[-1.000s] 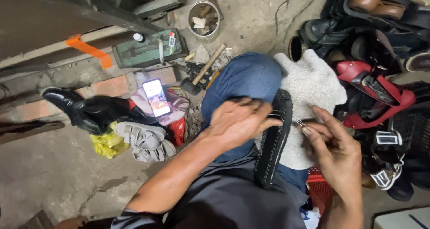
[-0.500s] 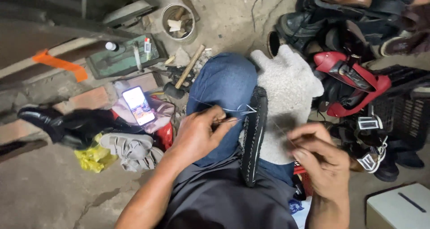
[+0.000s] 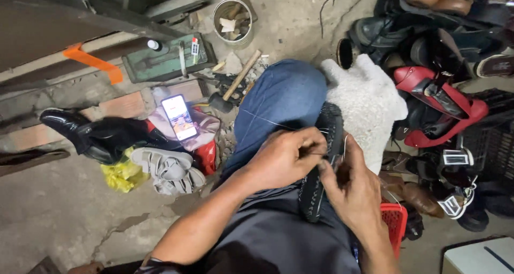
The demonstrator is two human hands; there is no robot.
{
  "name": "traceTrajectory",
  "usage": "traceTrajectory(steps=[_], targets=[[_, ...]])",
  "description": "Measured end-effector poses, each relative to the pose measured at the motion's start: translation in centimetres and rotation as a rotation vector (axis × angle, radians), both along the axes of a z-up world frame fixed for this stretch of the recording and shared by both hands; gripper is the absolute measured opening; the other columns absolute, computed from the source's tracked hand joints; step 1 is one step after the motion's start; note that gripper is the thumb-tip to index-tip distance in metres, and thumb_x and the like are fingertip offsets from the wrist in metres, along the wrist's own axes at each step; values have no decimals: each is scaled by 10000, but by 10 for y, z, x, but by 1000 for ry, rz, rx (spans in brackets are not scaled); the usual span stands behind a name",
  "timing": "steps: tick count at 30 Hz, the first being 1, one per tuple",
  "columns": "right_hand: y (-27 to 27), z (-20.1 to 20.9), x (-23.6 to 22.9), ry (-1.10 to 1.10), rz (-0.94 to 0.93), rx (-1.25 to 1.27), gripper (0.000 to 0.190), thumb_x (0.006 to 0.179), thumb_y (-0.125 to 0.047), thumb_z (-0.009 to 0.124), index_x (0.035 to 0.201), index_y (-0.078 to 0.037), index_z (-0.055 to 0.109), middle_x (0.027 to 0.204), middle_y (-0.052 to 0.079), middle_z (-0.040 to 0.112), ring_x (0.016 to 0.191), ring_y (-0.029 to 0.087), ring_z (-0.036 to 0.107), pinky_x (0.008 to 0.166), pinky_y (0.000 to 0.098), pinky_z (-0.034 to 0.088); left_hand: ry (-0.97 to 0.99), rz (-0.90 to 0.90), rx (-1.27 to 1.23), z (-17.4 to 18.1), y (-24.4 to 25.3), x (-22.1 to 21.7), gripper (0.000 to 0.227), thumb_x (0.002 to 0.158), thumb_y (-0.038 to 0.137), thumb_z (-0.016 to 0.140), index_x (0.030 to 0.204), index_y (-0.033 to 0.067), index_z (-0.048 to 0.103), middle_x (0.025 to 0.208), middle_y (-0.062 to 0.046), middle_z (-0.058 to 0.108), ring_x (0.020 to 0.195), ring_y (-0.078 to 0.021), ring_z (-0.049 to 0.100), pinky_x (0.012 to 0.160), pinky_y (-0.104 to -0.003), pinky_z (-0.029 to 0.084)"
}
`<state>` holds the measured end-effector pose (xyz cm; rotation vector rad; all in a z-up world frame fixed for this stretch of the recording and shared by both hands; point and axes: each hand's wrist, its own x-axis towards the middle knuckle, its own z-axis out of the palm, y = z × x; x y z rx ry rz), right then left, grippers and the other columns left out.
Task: Preparing a shoe sole and thread for hand-sewing as part of a shoe repair process.
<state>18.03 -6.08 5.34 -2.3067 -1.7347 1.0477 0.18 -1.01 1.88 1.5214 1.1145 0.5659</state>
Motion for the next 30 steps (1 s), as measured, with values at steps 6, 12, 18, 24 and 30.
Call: traceTrajectory(steps=[6, 12, 18, 24, 30], targets=[[-21, -38, 14, 30, 155, 179, 694, 953, -317, 596, 1558, -72, 361, 683, 97, 673, 527, 343, 628, 553, 494, 497, 84, -8, 168, 22, -17, -1, 152, 967, 215, 570, 834, 166, 515, 633, -48, 600, 513, -286, 607, 520, -466, 475], [-9, -26, 7, 19, 82, 158, 637, 937, -257, 570, 1525, -64, 419, 695, 69, 680, 546, 321, 661, 568, 468, 505, 418, 213, 587, -6, -14, 13, 256, 995, 260, 638, 769, 145, 606, 769, -50, 633, 601, -289, 649, 475, -439, 476], [-4, -18, 7, 104, -28, 196, 538, 948, -215, 592, 1468, -84, 541, 652, 101, 599, 612, 311, 587, 581, 462, 490, 346, 143, 514, -20, 2, 32, 116, 934, 151, 655, 1025, 102, 709, 966, -56, 631, 720, -282, 702, 527, -447, 554], [-3, -11, 7, 143, -34, 187, 570, 924, -233, 641, 1465, -80, 547, 709, 220, 711, 764, 468, 709, 616, 576, 524, 14, 125, 182, 3, -2, 9, 71, 806, 130, 672, 859, 102, 633, 1072, -106, 629, 838, -434, 708, 686, -537, 574], [1, -5, 9, 144, -24, 125, 595, 928, -307, 657, 1437, -17, 553, 685, 209, 720, 717, 441, 722, 602, 553, 533, -282, 241, 12, 0, -15, -75, 245, 915, 153, 684, 686, 72, 661, 832, -135, 646, 841, -319, 680, 788, -432, 544]])
